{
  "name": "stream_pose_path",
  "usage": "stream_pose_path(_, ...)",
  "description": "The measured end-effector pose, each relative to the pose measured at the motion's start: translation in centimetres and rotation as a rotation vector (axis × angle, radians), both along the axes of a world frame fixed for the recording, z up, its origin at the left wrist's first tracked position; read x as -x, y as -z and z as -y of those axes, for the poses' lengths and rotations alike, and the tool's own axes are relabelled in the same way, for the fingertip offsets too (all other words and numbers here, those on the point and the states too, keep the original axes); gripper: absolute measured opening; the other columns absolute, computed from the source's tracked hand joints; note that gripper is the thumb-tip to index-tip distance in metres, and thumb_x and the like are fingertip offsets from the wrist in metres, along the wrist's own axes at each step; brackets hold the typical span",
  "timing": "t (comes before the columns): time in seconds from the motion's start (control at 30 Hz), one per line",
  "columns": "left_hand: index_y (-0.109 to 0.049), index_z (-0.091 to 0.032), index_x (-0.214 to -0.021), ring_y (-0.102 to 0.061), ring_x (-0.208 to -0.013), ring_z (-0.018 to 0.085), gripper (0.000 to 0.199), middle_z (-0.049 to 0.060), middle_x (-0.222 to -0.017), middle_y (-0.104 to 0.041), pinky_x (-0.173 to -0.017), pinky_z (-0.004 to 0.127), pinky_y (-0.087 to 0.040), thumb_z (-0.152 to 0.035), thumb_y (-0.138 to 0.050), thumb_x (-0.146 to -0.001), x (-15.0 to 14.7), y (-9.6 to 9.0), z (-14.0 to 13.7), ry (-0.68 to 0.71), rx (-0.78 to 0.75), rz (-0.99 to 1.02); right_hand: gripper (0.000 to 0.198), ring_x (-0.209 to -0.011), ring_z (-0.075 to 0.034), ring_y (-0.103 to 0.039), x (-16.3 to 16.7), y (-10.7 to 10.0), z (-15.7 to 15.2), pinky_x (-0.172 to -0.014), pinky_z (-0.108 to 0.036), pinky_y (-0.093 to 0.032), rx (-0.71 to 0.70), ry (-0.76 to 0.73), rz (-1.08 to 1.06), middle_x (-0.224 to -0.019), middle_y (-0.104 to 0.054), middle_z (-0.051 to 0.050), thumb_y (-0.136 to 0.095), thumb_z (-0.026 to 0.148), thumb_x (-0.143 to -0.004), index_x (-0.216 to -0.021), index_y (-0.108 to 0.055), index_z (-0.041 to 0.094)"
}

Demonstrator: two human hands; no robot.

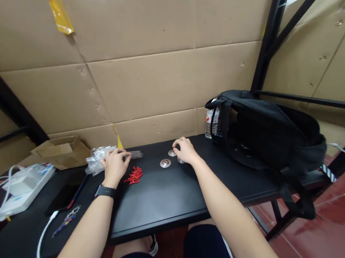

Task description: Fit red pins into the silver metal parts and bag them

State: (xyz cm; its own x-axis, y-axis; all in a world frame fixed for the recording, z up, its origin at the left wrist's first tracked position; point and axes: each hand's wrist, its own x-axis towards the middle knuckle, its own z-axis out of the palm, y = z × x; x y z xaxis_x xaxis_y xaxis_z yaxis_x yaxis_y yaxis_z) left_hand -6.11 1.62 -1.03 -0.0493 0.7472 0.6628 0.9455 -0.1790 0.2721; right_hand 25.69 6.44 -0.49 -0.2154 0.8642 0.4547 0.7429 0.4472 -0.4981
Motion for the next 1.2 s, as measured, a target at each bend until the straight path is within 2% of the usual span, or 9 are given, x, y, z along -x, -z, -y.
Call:
stream_pose_path(0.1,-0.078,-0.027,-0.090,-0.043,-0.117,0.032,0.022,0.009,-0.108,-0.069,-0.092,0.051,-0.029,-0.032,-0.058,-0.095,-3.0,-0.5,-0.5,0.123,-0.005,-0.116,0.020,-0.111,-0.024,-0.055,-0.5,0.3,-0.4,-0.095,-0.038,-0.042,0.025,0.113,0.021,-0.116,-0.063,-0.008,-0.062,0.018,-0.086,-0.104,-0.068,0.023)
stream_pose_path(0.2,-0.078,-0.028,-0.090,-0.044,-0.117,0.032,0.020,0.008,-0.109,-0.069,-0.091,0.049,-0.031,-0.029,-0.058,-0.094,-5.5,-0.7,-1.2,0.228,0.017,-0.256,0.030,-0.107,-0.023,-0.059,-0.8,0.1,-1.0,-0.091,-0.036,-0.043,0.098,0.154,0.062,-0.117,-0.066,-0.007,-0.064,0.022,-0.085,-0.115,-0.065,0.024)
stream_pose_path(0.27,-0.076,-0.029,-0.099,-0.045,-0.117,0.033,0.018,0.009,-0.114,-0.069,-0.089,0.048,-0.032,-0.023,-0.062,-0.090,-6.7,-0.9,-1.5,0.245,0.049,-0.308,0.036,-0.105,-0.022,-0.062,-0.9,-0.3,-1.7,-0.088,-0.035,-0.043,0.149,0.132,0.106,-0.116,-0.068,-0.006,-0.065,0.027,-0.086,-0.122,-0.064,0.025)
stream_pose_path(0.4,-0.066,-0.031,-0.124,-0.048,-0.117,0.031,0.044,0.008,-0.125,-0.066,-0.087,0.045,-0.034,-0.012,-0.060,-0.085,-8.8,-1.1,-1.2,0.391,0.084,-0.395,0.040,-0.095,-0.019,-0.067,-0.8,-1.1,-3.2,-0.080,-0.028,-0.046,0.202,0.009,0.198,-0.104,-0.074,-0.002,-0.073,0.029,-0.081,-0.120,-0.070,0.028)
stream_pose_path(0.5,-0.069,-0.031,-0.116,-0.050,-0.118,0.029,0.032,0.007,-0.112,-0.071,-0.093,0.047,-0.031,-0.014,-0.057,-0.092,-10.1,-1.0,-0.5,0.520,0.065,-0.464,0.027,-0.086,-0.016,-0.069,-0.5,-1.4,-3.7,-0.076,-0.023,-0.046,0.220,-0.084,0.287,-0.093,-0.077,0.000,-0.072,0.020,-0.079,-0.104,-0.078,0.029)
stream_pose_path(0.57,-0.073,-0.030,-0.102,-0.053,-0.111,0.027,0.023,0.006,-0.098,-0.074,-0.094,0.048,-0.029,-0.016,-0.056,-0.095,-10.5,-0.9,-0.2,0.553,0.078,-0.479,0.026,-0.089,-0.018,-0.071,-0.2,-1.4,-3.5,-0.077,-0.024,-0.047,0.199,-0.090,0.340,-0.094,-0.078,-0.002,-0.068,0.014,-0.079,-0.098,-0.080,0.029)
stream_pose_path(0.67,-0.074,-0.031,-0.097,-0.056,-0.103,0.025,0.018,0.004,-0.089,-0.075,-0.093,0.048,-0.027,-0.021,-0.059,-0.097,-10.5,-0.9,-0.1,0.576,0.100,-0.473,0.027,-0.093,-0.021,-0.071,0.2,-1.2,-3.0,-0.076,-0.026,-0.046,0.150,-0.048,0.403,-0.099,-0.079,-0.005,-0.065,0.012,-0.080,-0.094,-0.080,0.029)
stream_pose_path(0.83,-0.075,-0.032,-0.094,-0.057,-0.101,0.024,0.015,0.002,-0.086,-0.076,-0.093,0.047,-0.026,-0.025,-0.062,-0.097,-10.7,-1.2,0.1,0.583,0.092,-0.473,0.017,-0.089,-0.024,-0.072,0.6,-1.1,-2.6,-0.073,-0.029,-0.045,0.115,0.011,0.471,-0.095,-0.078,-0.008,-0.065,0.017,-0.083,-0.086,-0.079,0.026)
stream_pose_path(1.2,-0.071,-0.027,-0.090,-0.057,-0.099,0.023,0.013,0.002,-0.085,-0.074,-0.095,0.045,-0.026,-0.018,-0.062,-0.096,-10.9,-1.3,0.0,0.621,0.034,-0.542,0.019,-0.100,-0.024,-0.064,1.3,-1.0,-2.1,-0.080,-0.030,-0.043,0.073,-0.017,0.571,-0.106,-0.071,-0.011,-0.056,0.015,-0.091,-0.088,-0.075,0.020)
